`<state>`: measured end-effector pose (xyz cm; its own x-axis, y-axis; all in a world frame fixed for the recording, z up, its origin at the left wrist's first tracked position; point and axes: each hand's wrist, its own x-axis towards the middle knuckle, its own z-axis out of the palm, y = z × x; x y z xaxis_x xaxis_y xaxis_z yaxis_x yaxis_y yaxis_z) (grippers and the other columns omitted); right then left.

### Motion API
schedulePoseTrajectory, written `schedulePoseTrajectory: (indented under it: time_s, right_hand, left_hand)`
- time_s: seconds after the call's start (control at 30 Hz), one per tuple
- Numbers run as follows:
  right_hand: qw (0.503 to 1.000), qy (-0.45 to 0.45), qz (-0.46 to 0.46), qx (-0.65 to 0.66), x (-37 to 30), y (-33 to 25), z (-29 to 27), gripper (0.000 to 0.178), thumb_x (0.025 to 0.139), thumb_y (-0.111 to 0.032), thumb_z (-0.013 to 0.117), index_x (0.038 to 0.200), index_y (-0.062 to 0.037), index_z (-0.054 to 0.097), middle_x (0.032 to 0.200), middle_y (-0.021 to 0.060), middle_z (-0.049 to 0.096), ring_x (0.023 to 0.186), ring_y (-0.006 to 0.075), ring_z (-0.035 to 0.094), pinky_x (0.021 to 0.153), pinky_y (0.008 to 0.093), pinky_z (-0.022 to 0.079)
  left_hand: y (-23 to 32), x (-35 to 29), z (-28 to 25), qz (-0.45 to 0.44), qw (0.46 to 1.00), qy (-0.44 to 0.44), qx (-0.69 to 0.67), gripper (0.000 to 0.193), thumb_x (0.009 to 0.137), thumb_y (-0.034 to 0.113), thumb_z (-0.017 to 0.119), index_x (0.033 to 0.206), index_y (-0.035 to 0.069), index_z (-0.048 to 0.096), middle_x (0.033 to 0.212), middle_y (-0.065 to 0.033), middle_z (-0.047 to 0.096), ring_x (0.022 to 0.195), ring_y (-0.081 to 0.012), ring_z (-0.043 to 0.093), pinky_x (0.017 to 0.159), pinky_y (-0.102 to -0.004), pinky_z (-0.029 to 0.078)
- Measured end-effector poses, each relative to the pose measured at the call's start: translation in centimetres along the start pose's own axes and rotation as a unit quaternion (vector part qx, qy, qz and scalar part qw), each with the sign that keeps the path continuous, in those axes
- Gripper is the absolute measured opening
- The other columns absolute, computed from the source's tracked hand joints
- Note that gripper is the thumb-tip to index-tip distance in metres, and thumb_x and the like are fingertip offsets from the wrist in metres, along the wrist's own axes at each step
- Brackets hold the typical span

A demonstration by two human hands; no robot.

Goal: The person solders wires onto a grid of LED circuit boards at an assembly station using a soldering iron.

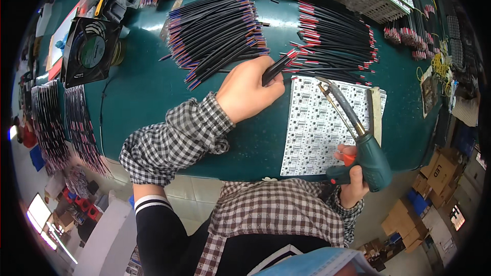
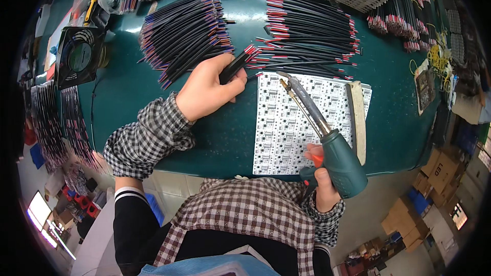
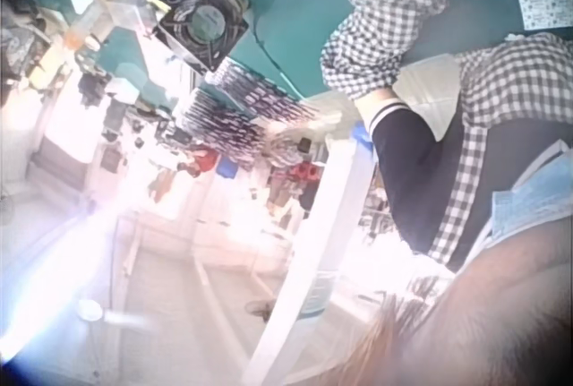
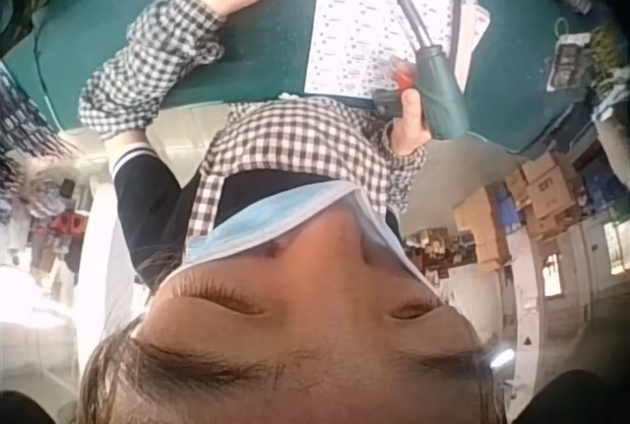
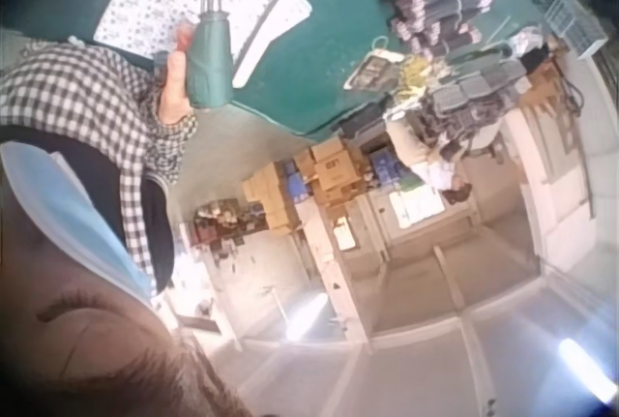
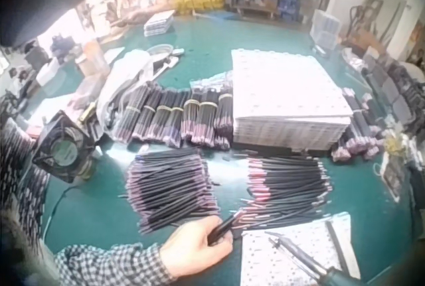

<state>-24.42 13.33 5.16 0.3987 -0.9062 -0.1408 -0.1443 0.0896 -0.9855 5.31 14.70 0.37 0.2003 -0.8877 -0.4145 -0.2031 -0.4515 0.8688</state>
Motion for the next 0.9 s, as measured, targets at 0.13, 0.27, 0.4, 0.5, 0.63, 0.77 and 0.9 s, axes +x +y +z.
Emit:
schedulePoseTrajectory:
  time_s: [0.13, 0.27, 0.4, 0.5, 0.63, 0.77, 0.9]
  right_hand:
    - [1.0, -0.008, 0.019, 0.002, 0.0, 0.2, 0.1, 0.055, 0.093, -0.028, 0.059, 0.13, 0.0097, 0.043, 0.109, 0.0214, 0.059, 0.101, 0.0372, 0.063, 0.08, 0.0436, 0.059]
    - [1.0, -0.012, 0.021, -0.006, 0.1, 0.1, 0.2, 0.054, 0.094, -0.028, 0.058, 0.13, 0.0087, 0.043, 0.109, 0.0211, 0.059, 0.101, 0.0375, 0.063, 0.078, 0.0434, 0.059]
    - [1.0, -0.01, 0.011, -0.001, 0.2, 0.3, 0.2, 0.053, 0.094, -0.028, 0.057, 0.128, 0.0096, 0.044, 0.108, 0.0211, 0.058, 0.101, 0.0374, 0.063, 0.077, 0.0427, 0.06]
    - [1.0, 0.001, 0.02, 0.008, 0.4, 0.0, 0.2, 0.051, 0.094, -0.029, 0.056, 0.125, 0.0104, 0.046, 0.107, 0.0209, 0.058, 0.099, 0.0369, 0.063, 0.074, 0.041, 0.061]
    - [0.999, 0.034, 0.008, 0.004, 0.6, -0.3, -0.1, 0.049, 0.096, -0.031, 0.054, 0.121, 0.0103, 0.047, 0.106, 0.0207, 0.058, 0.095, 0.0346, 0.064, 0.069, 0.0379, 0.062]
    - [0.99, 0.133, -0.052, 0.014, 1.0, -0.2, -1.1, 0.049, 0.099, -0.033, 0.048, 0.123, 0.0101, 0.049, 0.104, 0.0178, 0.06, 0.093, 0.0294, 0.065, 0.064, 0.0329, 0.061]
    - [0.971, 0.224, -0.079, 0.003, 1.7, -0.5, -2.0, 0.052, 0.1, -0.031, 0.046, 0.133, 0.0084, 0.045, 0.102, 0.0142, 0.062, 0.091, 0.0224, 0.065, 0.061, 0.0261, 0.058]
  left_hand:
    - [-0.4, 0.0, -0.1, 0.044, 0.998, 0.028, -0.02, 0.01, 0.082, 0.008, 0.066, 0.086, -0.001, 0.063, 0.073, 0.0029, 0.055, 0.065, -0.003, 0.046, 0.06, -0.0199, 0.04]
    - [0.4, 0.0, -0.6, 0.029, 0.999, -0.003, -0.044, 0.012, 0.083, 0.009, 0.066, 0.086, -0.002, 0.062, 0.071, 0.001, 0.053, 0.064, -0.0046, 0.044, 0.059, -0.0216, 0.038]
    - [0.2, 0.7, -0.5, 0.024, 1.0, 0.001, 0.015, 0.017, 0.085, 0.014, 0.068, 0.085, -0.003, 0.062, 0.072, 0.0021, 0.053, 0.066, -0.0043, 0.044, 0.06, -0.022, 0.038]
    - [0.3, 0.6, -0.6, 0.044, 0.998, 0.008, 0.032, 0.017, 0.088, 0.015, 0.066, 0.09, -0.002, 0.062, 0.075, 0.0016, 0.054, 0.066, -0.0054, 0.044, 0.06, -0.0223, 0.038]
    - [1.4, 0.2, -1.0, 0.049, 0.995, 0.0, -0.083, 0.017, 0.091, 0.013, 0.063, 0.101, -0.001, 0.06, 0.079, -0.0008, 0.056, 0.068, -0.0061, 0.046, 0.061, -0.0243, 0.041]
    - [6.2, 2.4, -0.5, 0.242, 0.956, 0.13, 0.103, 0.02, 0.092, 0.012, 0.059, 0.108, 0.001, 0.056, 0.085, -0.0101, 0.061, 0.072, -0.0193, 0.059, 0.064, -0.0323, 0.048]
    - [7.4, 9.2, 4.0, 0.38, 0.86, 0.177, 0.29, 0.018, 0.089, 0.013, 0.059, 0.103, 0.003, 0.055, 0.088, -0.0166, 0.058, 0.077, -0.0341, 0.062, 0.068, -0.0398, 0.053]
